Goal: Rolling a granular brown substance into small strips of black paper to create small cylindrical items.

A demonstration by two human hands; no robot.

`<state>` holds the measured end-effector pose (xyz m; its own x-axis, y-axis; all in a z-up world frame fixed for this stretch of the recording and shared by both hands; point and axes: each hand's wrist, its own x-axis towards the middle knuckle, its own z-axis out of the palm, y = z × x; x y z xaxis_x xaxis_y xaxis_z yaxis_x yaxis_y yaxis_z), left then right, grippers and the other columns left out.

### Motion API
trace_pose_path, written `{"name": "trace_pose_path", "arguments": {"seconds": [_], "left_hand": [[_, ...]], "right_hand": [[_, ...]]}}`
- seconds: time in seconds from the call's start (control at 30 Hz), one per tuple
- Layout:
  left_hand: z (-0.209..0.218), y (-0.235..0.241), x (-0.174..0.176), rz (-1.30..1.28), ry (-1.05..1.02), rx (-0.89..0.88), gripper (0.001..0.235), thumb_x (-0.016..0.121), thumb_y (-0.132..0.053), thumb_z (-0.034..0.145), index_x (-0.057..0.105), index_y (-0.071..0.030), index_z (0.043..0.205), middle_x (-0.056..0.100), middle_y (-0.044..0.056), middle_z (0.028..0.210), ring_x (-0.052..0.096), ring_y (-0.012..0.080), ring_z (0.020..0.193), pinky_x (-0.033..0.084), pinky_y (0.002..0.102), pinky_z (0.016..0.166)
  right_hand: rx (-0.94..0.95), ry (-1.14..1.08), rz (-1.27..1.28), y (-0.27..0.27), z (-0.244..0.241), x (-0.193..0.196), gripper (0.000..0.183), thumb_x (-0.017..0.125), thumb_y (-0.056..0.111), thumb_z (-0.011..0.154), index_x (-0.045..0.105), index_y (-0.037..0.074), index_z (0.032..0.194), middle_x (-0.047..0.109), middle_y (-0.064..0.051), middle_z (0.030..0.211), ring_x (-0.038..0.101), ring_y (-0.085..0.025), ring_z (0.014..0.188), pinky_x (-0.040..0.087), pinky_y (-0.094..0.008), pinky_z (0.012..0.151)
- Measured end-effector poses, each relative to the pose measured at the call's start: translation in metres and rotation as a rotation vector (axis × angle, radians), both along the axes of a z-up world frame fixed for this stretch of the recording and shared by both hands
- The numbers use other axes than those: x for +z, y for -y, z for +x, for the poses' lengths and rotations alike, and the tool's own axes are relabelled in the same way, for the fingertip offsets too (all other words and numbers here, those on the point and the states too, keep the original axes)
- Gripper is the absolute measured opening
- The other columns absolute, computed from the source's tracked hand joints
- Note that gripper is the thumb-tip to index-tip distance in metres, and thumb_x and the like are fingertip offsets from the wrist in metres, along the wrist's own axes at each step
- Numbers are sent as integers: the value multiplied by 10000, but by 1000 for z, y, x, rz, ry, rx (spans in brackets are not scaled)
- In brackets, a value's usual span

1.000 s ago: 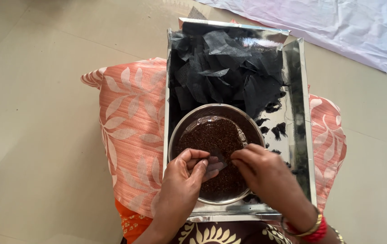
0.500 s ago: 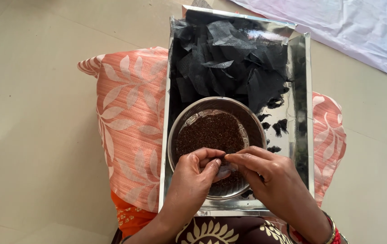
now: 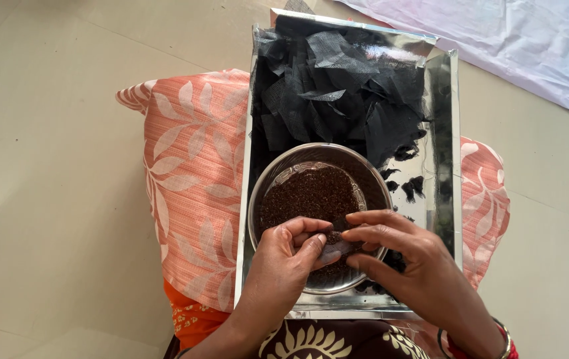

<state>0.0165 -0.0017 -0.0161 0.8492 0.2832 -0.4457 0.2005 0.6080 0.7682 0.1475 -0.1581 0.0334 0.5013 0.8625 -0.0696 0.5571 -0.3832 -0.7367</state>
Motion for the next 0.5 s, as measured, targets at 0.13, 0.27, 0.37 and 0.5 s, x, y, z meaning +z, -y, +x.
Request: {"name": "trace_pose_path", "arguments": {"seconds": [0.13, 0.27, 0.37, 0.5], "left_hand": [[0, 0, 2, -12, -8, -17, 277, 542, -91, 1001, 643, 62, 1209, 741, 146, 1032, 759, 133, 912, 661, 236, 848], [1, -1, 7, 35, 4, -48, 277, 550, -98, 1005, 665, 75, 1188, 741, 147, 1018, 762, 147, 899, 660, 239, 828], [0, -1, 12, 51, -22, -54, 276, 556, -104, 997, 666, 57, 1192, 747, 147, 1010, 768, 158, 895, 656, 246, 814], [-1, 2, 13, 42, 31, 23, 292, 576, -134, 987, 646, 50, 1204, 744, 129, 1036, 762, 154, 927, 661, 269, 855]], "right_hand": [[-38, -5, 42, -4, -2, -3, 284, 816, 95, 751, 795, 56, 1031, 762, -68, 1170, 776, -157, 900, 644, -298, 724], [-67, -42, 72, -3, 1, -11, 173, 794, 74, 810, 811, 57, 981, 821, -37, 1017, 800, -123, 825, 645, -259, 697], [-80, -58, 95, -1, 0, -13, 158, 802, 57, 804, 814, 45, 960, 817, -43, 967, 790, -125, 821, 636, -255, 691], [-142, -50, 167, 1, -4, -18, 164, 804, 34, 798, 810, 25, 962, 788, -49, 980, 760, -107, 842, 608, -237, 691]]}}
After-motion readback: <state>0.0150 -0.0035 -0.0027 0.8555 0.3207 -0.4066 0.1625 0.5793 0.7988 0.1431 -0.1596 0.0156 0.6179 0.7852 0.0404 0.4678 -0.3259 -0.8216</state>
